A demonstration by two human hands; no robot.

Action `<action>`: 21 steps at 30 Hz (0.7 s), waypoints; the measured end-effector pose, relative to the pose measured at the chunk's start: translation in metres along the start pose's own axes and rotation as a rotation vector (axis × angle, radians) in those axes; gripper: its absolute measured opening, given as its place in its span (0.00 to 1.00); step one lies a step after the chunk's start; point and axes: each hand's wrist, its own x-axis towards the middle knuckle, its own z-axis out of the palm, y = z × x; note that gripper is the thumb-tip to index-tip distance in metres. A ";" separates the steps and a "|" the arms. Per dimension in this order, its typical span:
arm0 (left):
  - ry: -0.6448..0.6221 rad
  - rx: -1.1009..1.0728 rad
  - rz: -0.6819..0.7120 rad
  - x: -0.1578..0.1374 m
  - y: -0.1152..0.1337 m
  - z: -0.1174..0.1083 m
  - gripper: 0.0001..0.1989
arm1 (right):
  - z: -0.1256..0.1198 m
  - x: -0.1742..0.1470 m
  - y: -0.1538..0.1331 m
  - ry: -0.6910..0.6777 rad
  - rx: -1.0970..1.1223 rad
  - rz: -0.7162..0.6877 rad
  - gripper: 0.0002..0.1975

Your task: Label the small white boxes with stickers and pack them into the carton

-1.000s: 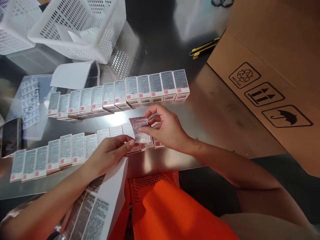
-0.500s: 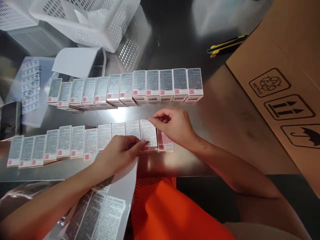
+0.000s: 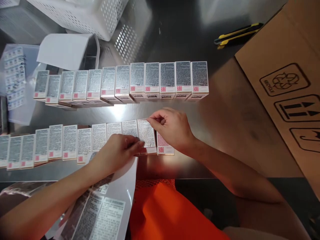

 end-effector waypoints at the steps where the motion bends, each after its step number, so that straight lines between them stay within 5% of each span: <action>1: -0.002 -0.009 0.002 0.000 0.000 0.000 0.20 | 0.001 0.000 0.000 0.002 -0.007 -0.002 0.10; 21: -0.057 -0.014 -0.056 0.007 0.003 -0.007 0.21 | 0.005 -0.002 0.001 0.054 -0.105 -0.034 0.08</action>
